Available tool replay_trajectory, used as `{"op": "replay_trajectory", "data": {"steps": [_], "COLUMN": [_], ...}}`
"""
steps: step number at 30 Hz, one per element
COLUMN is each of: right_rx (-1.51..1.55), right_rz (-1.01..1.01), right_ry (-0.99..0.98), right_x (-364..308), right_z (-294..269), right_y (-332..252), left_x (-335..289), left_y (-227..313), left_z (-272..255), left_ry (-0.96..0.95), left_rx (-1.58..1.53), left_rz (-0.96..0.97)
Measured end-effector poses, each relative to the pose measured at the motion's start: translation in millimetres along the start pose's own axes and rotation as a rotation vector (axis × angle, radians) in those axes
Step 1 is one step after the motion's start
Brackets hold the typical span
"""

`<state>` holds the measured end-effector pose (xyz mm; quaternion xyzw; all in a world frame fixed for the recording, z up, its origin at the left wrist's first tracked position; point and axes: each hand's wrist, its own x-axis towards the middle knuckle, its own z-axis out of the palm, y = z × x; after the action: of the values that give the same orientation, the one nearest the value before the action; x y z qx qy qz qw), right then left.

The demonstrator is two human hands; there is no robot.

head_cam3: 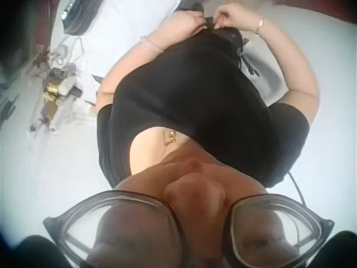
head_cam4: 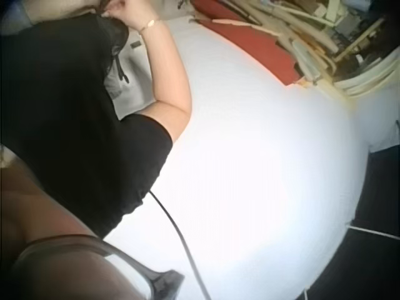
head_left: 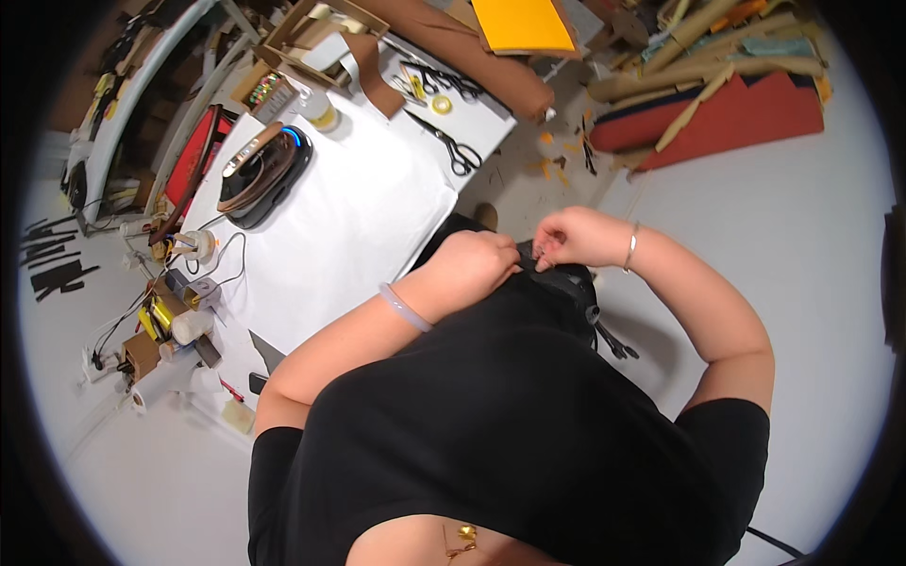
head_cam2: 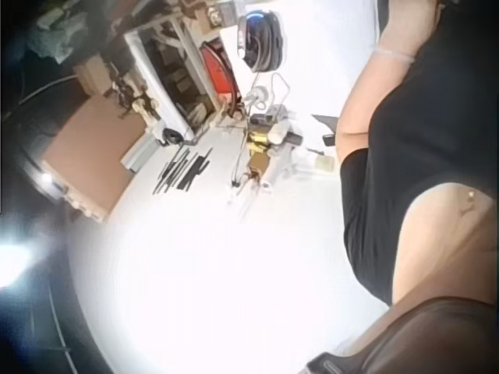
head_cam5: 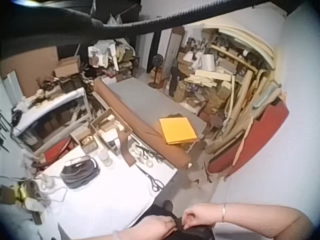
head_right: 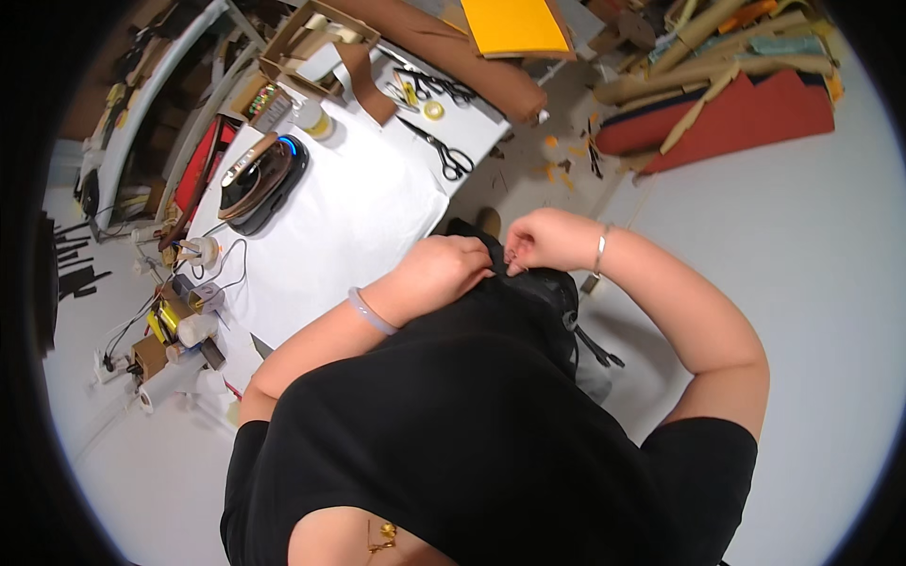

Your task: The person selects a roll of patterned fabric and unrolls it on a work table. They place a rectangular cardboard template on the fabric, trace its outline with a pencil, and then use scissors to cut the fabric along the marked lines. The person repeats this process to cut a second piece of fabric.

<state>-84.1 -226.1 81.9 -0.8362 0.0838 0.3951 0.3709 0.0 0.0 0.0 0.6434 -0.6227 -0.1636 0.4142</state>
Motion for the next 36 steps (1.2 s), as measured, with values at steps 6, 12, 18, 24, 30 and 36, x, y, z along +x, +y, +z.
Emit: {"op": "replay_trajectory", "data": {"steps": [6, 12, 18, 24, 30, 36], "right_rx": [-0.289, -0.377, -0.285, -0.002, 0.213, 0.362], "right_rz": [-0.456, -0.34, -0.149, 0.082, 0.074, 0.244], "right_ry": [0.296, 0.281, 0.207, 0.067, -0.13, -0.349], "right_x": [-56, -138, -159, -116, 19, 80], "right_z": [-57, -108, -163, -225, -197, -278], "right_y": [75, 167, 228, 255, 316, 338], "left_x": [76, 179, 266, 269, 238, 218], "left_y": [-10, -19, -27, -88, -106, -209], "left_z": [21, 61, 87, 106, 86, 81], "left_ry": [-0.032, -0.04, -0.153, -0.295, -0.202, 0.457], "left_rx": [0.019, 0.035, 0.075, -0.268, -0.816, -0.851], "left_rz": [-0.062, -0.084, -0.118, -0.4, -0.805, -0.98]}}
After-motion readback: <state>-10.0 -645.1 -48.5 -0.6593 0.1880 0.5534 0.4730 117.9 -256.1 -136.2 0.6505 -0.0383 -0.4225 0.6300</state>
